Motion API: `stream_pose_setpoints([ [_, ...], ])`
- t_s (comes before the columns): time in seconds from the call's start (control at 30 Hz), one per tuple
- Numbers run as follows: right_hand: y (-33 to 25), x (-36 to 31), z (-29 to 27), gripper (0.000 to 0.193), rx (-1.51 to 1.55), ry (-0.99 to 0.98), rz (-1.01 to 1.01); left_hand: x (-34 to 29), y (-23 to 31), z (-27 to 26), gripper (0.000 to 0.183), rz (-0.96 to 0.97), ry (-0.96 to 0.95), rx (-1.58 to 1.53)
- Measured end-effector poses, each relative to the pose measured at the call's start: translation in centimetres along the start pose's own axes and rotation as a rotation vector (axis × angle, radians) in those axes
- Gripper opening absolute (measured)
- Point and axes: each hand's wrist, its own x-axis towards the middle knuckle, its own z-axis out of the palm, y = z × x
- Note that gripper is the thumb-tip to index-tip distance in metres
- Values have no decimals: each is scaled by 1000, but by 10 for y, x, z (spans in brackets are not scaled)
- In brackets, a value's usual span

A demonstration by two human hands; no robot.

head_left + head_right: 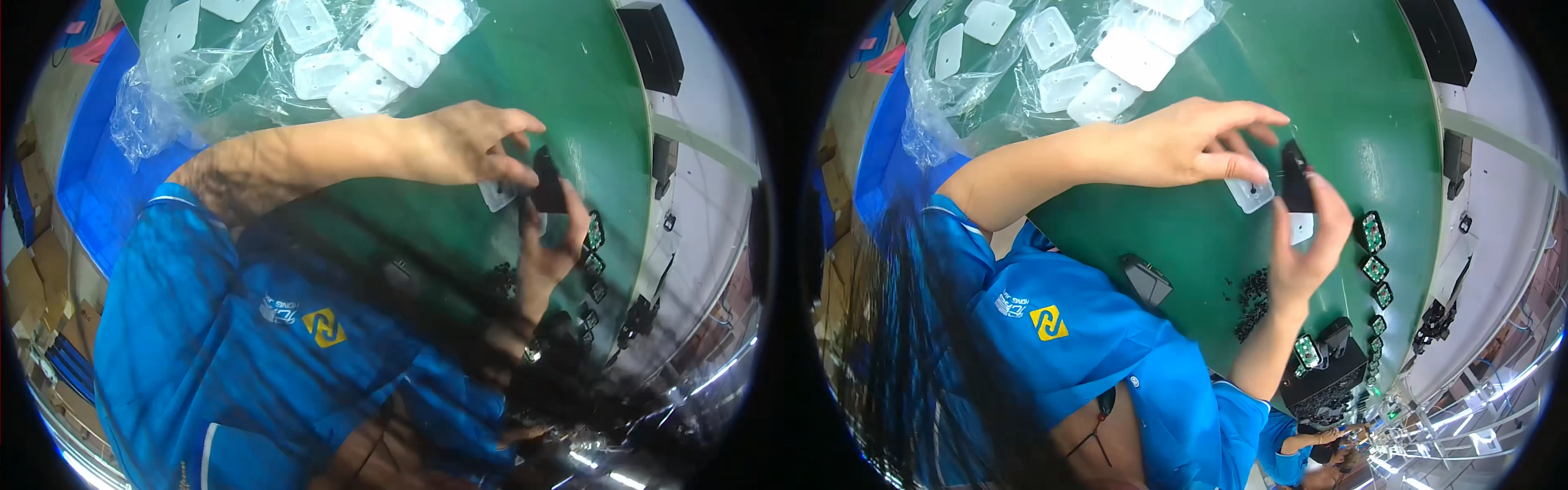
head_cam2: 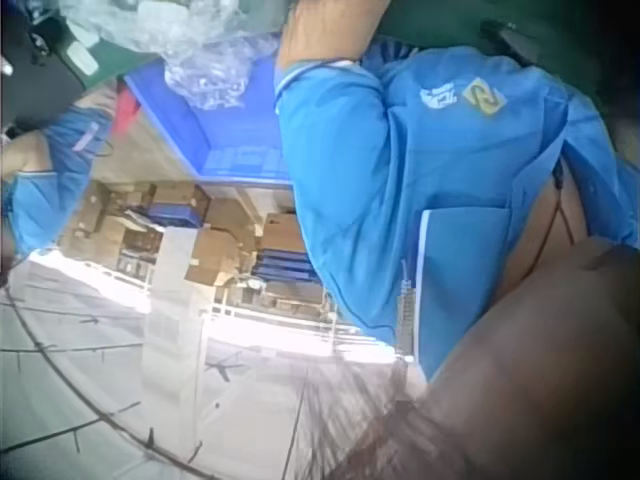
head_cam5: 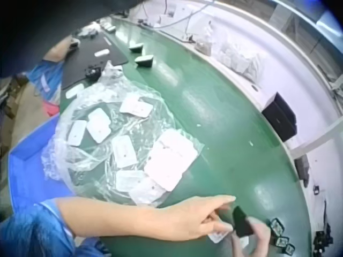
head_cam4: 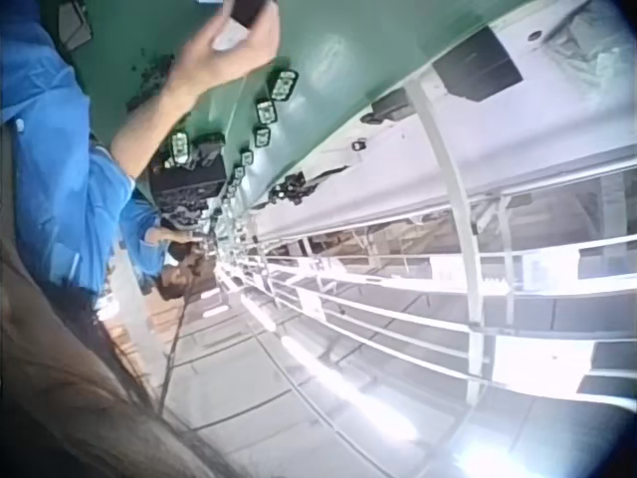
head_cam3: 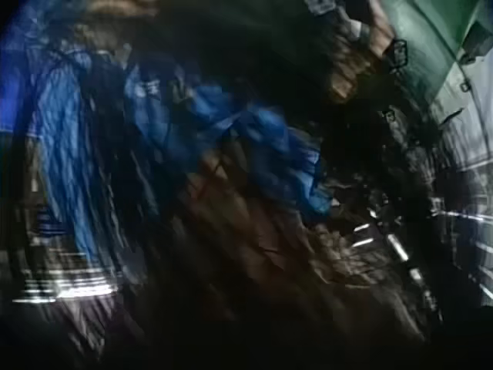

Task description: The person assembles small electronic devices by hand at a green workbench. They pick up white plastic casings and green circuit boards, insert the boards into the casings, and snap the halves together to form complete units. The finished devices are placed on the table as the process repeats.

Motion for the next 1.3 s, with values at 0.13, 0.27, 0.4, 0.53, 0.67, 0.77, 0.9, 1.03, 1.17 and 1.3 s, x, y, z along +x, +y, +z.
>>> stream_pose_setpoints([
  [0.13,-11,-18,14,57,-62,64,-175,-4,-12,19,57,-156,-53,-420],
  [0.27,-25,-20,-4,40,100,21,25,-2,-19,18,49,-114,-101,-400],
  [0.4,-35,-17,-10,26,92,61,171,-4,-13,22,47,-151,-219,-350],
  [0.53,-39,-13,-15,18,125,0,185,-7,-9,20,47,-110,-230,-362],
  [0.67,-54,-16,-9,9,124,115,329,-9,-5,20,45,-64,-235,-301],
  [0.77,-55,-11,-1,9,92,193,245,-11,-4,18,45,21,-183,-239],
  [0.9,-65,-11,-11,10,79,119,359,-14,3,17,47,96,-199,-148],
  [1.03,-84,-2,-29,12,-68,9,275,-18,6,21,48,251,-159,-24],
  [1.17,-77,-10,-32,19,-22,59,105,-20,13,18,48,217,-181,-89],
  [1.3,-77,-14,-39,18,98,-25,198,-22,8,20,48,309,-160,-108],
])
